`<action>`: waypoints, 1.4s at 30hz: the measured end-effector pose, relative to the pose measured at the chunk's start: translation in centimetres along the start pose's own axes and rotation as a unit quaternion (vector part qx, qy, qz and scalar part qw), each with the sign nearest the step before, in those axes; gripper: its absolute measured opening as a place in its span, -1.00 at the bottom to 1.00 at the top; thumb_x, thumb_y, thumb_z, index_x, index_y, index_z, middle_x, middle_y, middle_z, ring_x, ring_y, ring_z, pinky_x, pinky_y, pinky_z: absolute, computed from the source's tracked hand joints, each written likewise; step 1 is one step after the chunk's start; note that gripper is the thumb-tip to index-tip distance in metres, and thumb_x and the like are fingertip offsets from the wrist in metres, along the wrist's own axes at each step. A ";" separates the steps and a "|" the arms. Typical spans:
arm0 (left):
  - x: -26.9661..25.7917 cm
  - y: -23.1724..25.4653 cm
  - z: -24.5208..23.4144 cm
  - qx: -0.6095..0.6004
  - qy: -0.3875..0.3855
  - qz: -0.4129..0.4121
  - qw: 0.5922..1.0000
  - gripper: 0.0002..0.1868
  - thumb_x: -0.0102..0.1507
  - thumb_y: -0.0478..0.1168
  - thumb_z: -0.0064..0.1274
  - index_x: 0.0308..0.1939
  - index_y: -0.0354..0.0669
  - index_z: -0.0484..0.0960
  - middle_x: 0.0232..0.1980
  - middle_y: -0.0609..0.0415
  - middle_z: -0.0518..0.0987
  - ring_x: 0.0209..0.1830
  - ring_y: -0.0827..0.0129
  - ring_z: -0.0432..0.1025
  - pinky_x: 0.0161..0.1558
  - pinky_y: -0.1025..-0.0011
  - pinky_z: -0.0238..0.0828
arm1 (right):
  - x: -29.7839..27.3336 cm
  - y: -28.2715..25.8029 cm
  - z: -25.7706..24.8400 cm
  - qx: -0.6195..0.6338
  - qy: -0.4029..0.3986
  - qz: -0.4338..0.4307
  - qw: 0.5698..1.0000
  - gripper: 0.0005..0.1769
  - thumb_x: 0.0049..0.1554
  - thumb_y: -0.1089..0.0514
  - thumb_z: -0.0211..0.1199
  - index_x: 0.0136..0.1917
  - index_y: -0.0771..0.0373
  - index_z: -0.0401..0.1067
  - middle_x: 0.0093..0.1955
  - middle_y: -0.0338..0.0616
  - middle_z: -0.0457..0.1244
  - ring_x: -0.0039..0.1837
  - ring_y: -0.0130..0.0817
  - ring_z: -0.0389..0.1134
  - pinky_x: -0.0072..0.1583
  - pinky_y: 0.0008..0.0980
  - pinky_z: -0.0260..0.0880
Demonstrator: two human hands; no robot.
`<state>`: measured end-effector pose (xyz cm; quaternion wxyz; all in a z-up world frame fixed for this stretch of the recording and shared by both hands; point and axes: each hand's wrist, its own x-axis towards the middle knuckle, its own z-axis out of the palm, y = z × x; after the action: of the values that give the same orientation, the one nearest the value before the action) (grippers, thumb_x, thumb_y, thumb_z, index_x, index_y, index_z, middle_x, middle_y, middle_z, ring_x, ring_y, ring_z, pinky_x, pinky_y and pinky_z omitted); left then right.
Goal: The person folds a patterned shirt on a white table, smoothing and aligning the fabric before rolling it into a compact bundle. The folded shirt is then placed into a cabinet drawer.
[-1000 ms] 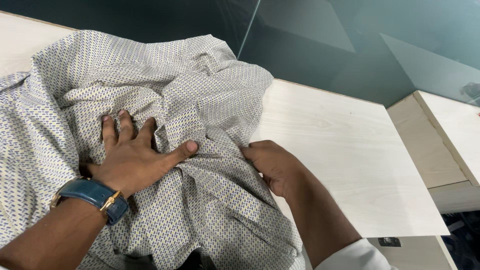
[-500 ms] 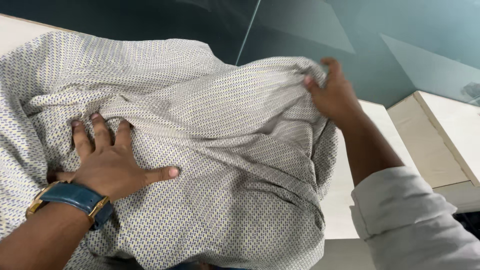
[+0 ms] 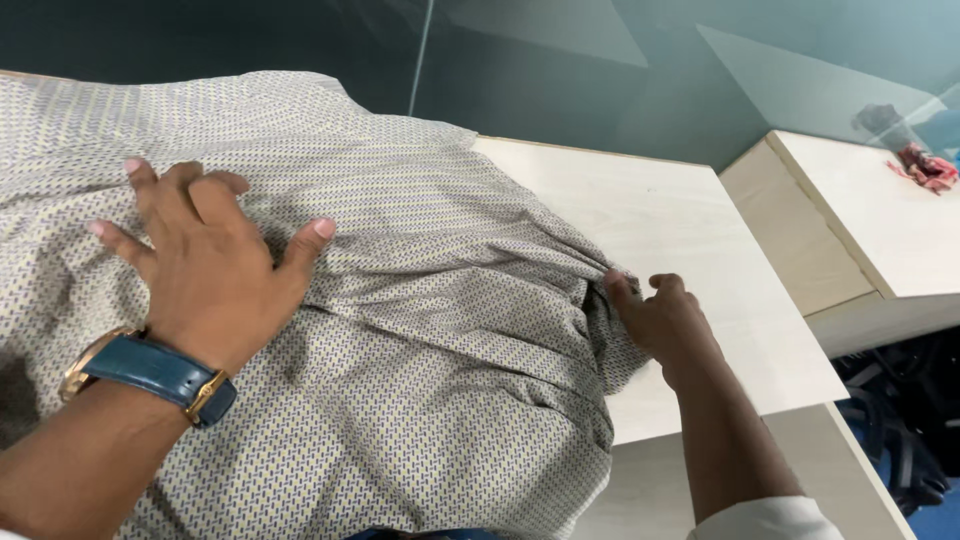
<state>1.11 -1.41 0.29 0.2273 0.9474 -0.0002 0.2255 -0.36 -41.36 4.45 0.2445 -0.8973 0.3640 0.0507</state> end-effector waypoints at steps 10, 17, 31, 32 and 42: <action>4.7 3.0 -0.2 0.068 -0.327 -0.184 0.924 -0.04 0.06 0.58 -0.25 0.49 0.40 0.17 0.67 0.10 -0.14 0.67 -0.04 -0.45 0.33 -0.68 -0.61 | -0.5 3.7 -1.0 0.054 -0.095 -0.041 0.993 -0.61 0.13 0.20 0.23 0.21 0.38 0.49 -0.04 0.15 0.43 -0.08 -0.07 0.48 -0.08 -0.14 0.53; 5.5 -3.6 5.5 0.158 -0.289 -0.121 0.936 0.18 0.12 0.74 -0.39 0.60 0.11 0.13 0.61 -0.43 -0.12 0.66 -0.12 -0.54 0.43 -0.42 -0.84 | 5.2 -0.2 -5.7 0.048 0.244 -0.185 0.951 -0.50 0.05 0.52 0.13 0.20 0.21 0.54 0.17 0.07 0.32 0.15 -0.11 0.35 0.14 -0.20 0.42; 3.2 -3.4 7.4 0.152 -0.200 -0.234 0.939 0.01 0.18 0.67 -0.42 0.51 0.18 0.25 0.66 -0.19 -0.07 0.67 -0.16 -0.50 0.28 -0.68 -0.67 | 3.7 0.0 4.3 0.020 0.030 -0.347 0.937 -0.16 0.18 -0.24 0.22 0.51 0.19 -0.03 0.59 0.25 -0.15 0.62 0.17 -0.11 0.44 0.20 0.17; 3.0 -3.9 7.5 0.169 -0.193 -0.221 0.941 0.00 0.23 0.65 -0.46 0.51 0.14 0.32 0.67 -0.22 0.00 0.71 -0.13 -0.44 0.34 -0.68 -0.62 | 2.7 0.6 5.3 -0.043 0.024 -0.323 0.945 -0.12 0.18 -0.31 0.21 0.53 0.12 -0.06 0.60 0.24 -0.22 0.62 0.22 -0.20 0.43 0.33 0.04; 2.8 -7.0 10.1 0.181 -0.154 -0.198 0.951 0.22 0.02 0.75 -0.28 0.54 0.07 0.19 0.58 -0.44 -0.06 0.60 -0.30 -0.40 0.35 -0.46 -0.21 | 1.0 4.3 3.6 0.034 0.025 -0.024 0.999 -0.04 0.13 -0.27 0.22 0.60 0.15 -0.09 0.64 0.27 -0.28 0.54 0.34 0.01 0.37 0.14 0.34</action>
<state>8.67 0.85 -9.54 0.0889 0.9769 0.1930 0.0237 -2.26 -42.95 -0.74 0.2668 -0.8980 0.3496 0.0104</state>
